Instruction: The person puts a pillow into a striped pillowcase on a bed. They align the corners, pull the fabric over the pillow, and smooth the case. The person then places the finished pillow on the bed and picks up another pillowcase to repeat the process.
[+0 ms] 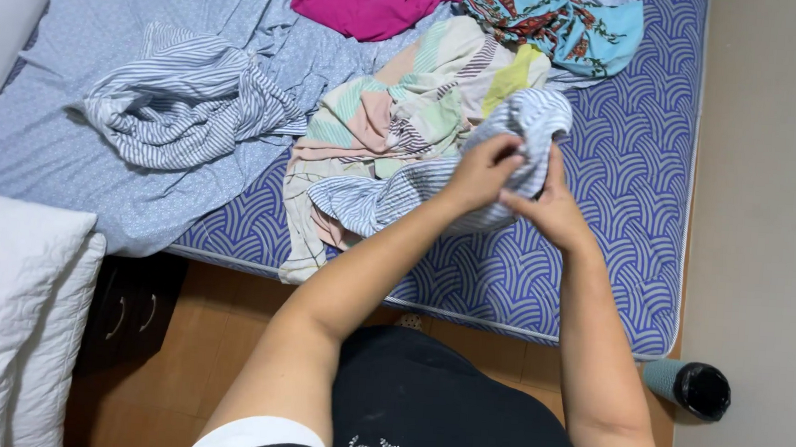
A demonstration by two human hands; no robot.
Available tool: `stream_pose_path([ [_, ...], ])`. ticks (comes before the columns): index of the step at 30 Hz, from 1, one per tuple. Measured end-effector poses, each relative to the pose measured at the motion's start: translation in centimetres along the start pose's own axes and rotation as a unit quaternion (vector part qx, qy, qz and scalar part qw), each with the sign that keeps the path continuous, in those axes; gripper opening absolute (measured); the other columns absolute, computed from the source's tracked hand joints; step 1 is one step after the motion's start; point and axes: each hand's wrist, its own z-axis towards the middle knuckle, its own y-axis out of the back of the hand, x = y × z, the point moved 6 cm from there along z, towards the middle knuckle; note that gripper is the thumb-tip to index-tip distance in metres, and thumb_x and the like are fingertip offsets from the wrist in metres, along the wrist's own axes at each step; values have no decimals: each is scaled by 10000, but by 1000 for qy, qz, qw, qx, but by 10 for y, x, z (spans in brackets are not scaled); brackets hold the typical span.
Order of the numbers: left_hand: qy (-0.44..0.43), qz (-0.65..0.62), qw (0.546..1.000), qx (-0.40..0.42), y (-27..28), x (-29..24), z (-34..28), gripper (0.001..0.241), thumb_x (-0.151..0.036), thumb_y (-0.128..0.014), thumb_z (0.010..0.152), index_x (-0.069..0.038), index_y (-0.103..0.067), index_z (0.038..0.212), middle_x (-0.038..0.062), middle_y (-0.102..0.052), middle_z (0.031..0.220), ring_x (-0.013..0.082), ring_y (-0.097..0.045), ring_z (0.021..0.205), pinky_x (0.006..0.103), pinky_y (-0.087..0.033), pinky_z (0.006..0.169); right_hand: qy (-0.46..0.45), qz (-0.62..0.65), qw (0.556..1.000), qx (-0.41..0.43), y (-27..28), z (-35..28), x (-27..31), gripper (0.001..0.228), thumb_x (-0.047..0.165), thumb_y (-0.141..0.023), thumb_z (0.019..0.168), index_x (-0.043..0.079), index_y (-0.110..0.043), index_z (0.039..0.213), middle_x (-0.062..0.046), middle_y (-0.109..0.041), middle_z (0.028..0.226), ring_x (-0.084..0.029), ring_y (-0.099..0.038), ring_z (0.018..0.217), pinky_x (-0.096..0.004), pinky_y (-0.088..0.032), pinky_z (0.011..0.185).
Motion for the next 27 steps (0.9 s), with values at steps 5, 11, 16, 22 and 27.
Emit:
stream_pose_path([
  [5, -39, -9, 996, 84, -27, -26, 7, 244, -189, -662, 969, -68, -716, 1173, 82, -770, 1046, 172, -730, 929, 310, -569, 850, -115, -145, 977, -109, 35, -23, -50, 678, 66, -768, 832, -36, -483, 1438, -155, -637, 1330, -252, -632, 1208, -355, -490, 1071],
  [11, 44, -9, 996, 73, 31, -1, -13, 226, -188, -681, 953, -67, -738, 1135, 49, -778, 961, 129, -726, 822, 290, -573, 766, -88, -352, 889, -281, 141, -40, -109, 682, 11, -739, 857, -80, -455, 1470, -259, -567, 1432, -367, -546, 1350, -439, -400, 1184],
  [16, 115, 6, 993, -15, 100, 51, -46, 190, -163, -706, 940, -41, -750, 1078, 52, -786, 926, 114, -736, 806, 272, -580, 748, -94, -411, 885, -199, 72, -13, -126, 757, 110, -852, 859, -125, -456, 1460, -397, -393, 1446, -518, -341, 1362, -513, -286, 1109],
  [22, 165, 5, 982, -91, 169, 63, -81, 188, -130, -706, 937, -40, -746, 1098, 46, -767, 918, 99, -697, 798, 251, -550, 715, -223, -201, 953, 43, -98, -5, -176, 396, 194, -747, 876, 48, -704, 1242, -141, -752, 1128, -230, -726, 913, -354, -576, 813],
  [27, 172, 60, 973, -145, 254, 76, -118, 192, -150, -715, 922, -45, -748, 1080, 38, -762, 885, 92, -697, 793, 243, -550, 712, -229, -116, 950, 178, -202, 5, -161, 303, 194, -728, 893, 58, -756, 1163, -102, -768, 955, -168, -714, 820, -310, -570, 742],
])
